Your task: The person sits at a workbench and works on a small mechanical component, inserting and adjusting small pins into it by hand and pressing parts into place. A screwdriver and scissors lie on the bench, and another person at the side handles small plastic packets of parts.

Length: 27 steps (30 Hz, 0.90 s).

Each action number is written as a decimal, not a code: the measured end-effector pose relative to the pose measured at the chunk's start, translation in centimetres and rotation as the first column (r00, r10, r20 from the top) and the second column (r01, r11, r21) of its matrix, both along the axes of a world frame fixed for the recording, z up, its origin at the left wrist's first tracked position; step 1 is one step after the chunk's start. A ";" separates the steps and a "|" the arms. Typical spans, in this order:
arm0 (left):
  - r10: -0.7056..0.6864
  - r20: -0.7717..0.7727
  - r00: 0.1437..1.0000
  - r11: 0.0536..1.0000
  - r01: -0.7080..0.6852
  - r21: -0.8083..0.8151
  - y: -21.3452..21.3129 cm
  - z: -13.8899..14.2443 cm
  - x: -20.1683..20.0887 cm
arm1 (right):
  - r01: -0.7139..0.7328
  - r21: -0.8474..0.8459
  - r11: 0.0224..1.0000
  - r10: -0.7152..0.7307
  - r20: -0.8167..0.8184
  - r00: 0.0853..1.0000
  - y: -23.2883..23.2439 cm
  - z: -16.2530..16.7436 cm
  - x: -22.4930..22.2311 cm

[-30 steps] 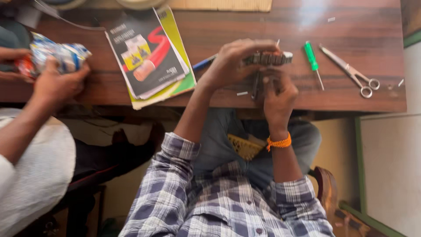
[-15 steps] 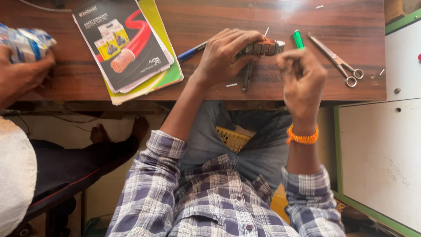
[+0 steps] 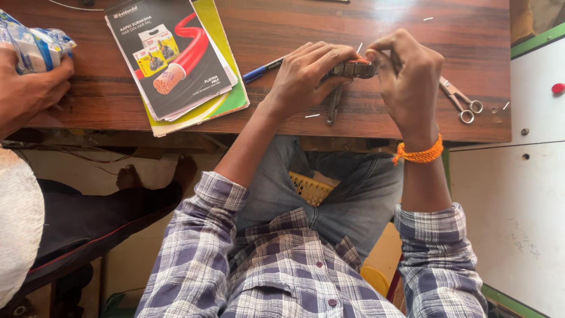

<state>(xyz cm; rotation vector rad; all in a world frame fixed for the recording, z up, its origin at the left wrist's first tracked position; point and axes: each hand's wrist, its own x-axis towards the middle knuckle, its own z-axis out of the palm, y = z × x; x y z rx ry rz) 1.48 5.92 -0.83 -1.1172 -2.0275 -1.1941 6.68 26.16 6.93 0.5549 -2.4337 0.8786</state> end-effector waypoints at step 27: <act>-0.717 0.540 0.441 0.676 0.630 0.382 -1.4 3.8 -5.1 | 0.251 -0.324 0.912 -0.211 0.154 0.965 -5.7 -5.2 4.9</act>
